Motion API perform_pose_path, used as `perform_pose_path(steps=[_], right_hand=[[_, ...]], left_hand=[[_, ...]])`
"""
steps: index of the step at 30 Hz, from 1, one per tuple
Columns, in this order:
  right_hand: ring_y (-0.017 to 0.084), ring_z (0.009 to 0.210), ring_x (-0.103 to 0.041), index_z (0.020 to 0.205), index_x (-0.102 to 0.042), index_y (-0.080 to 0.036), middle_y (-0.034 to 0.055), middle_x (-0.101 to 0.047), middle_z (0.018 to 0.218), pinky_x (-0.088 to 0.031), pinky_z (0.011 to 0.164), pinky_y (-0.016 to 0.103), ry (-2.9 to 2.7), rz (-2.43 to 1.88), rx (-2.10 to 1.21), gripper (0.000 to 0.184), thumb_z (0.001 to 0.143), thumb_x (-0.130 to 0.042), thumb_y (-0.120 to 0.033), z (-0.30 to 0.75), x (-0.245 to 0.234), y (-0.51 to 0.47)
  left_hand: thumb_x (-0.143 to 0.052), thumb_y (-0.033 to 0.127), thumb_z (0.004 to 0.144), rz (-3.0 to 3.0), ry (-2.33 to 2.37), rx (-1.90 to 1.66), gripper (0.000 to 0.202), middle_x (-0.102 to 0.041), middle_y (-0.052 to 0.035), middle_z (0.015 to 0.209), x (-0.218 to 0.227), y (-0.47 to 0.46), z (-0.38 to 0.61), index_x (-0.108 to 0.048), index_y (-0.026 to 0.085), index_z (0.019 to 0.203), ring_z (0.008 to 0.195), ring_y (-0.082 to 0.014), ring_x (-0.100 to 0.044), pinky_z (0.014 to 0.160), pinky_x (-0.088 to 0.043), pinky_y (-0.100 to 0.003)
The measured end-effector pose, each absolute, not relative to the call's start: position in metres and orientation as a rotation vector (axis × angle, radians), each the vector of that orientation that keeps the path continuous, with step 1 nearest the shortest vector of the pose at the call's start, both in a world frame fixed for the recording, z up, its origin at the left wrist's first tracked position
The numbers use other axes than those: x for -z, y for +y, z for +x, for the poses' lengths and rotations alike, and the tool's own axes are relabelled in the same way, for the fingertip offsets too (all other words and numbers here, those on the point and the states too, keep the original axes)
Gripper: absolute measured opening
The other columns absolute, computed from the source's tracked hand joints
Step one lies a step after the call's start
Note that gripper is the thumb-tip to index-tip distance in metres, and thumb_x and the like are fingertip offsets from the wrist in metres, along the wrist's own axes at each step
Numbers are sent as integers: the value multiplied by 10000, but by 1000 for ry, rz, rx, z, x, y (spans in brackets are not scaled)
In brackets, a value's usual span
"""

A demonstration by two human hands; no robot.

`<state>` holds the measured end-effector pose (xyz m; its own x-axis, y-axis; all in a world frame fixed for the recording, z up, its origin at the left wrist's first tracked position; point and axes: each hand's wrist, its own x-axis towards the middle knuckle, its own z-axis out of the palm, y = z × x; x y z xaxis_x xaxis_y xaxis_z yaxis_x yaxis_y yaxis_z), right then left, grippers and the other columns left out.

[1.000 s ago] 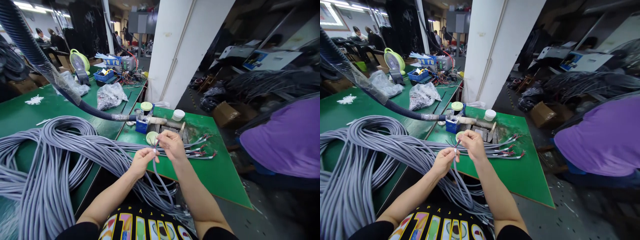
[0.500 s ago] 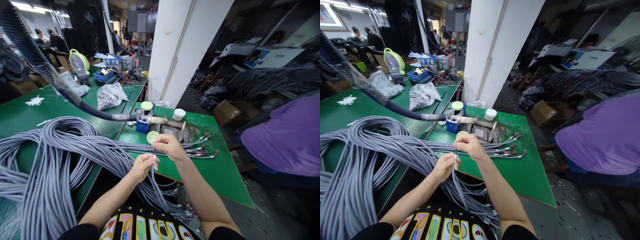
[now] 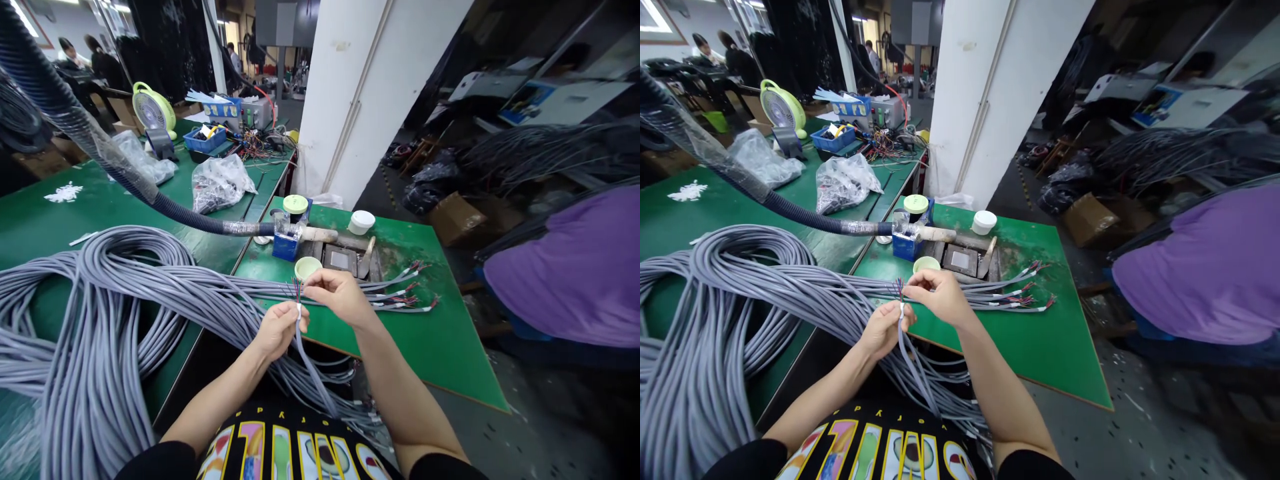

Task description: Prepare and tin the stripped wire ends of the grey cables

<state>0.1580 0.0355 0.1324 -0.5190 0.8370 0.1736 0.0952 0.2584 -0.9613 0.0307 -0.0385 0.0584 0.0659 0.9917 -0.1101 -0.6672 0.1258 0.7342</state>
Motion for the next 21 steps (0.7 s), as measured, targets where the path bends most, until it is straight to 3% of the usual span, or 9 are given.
perform_pose_path(steps=[5, 11, 17, 21], right_hand=[[139, 568, -485, 646, -641, -187, 3, -593, 608, -388, 550, 273, -1853, -871, -1110, 184, 752, -674, -333, 151, -132, 30], [156, 612, -514, 675, -646, -189, 6, -603, 640, -407, 593, 290, -1765, -829, -1223, 161, 758, -660, -326, 151, -126, 33], [156, 603, -503, 652, -643, -197, 10, -601, 633, -412, 586, 294, -1802, -849, -1129, 139, 740, -669, -301, 145, -124, 32], [150, 598, -495, 662, -643, -188, 3, -586, 627, -401, 576, 285, -1689, -842, -1318, 182, 731, -690, -350, 144, -118, 36]], left_hand=[[-793, 513, 608, 601, 680, -1351, 438, -565, 5, 491, -56, -38, 31, -662, 111, 721, 530, -109, -506, 614, -378, -258], [-786, 502, 624, 593, 671, -1360, 419, -568, -1, 505, -50, -38, 30, -667, 114, 729, 536, -113, -507, 608, -369, -261], [-779, 467, 653, 584, 623, -1363, 379, -569, -2, 508, -48, -38, 30, -673, 113, 739, 539, -112, -507, 611, -362, -258], [-787, 458, 648, 575, 589, -1366, 369, -567, 0, 495, -48, -38, 29, -673, 117, 731, 548, -117, -508, 620, -363, -258]])
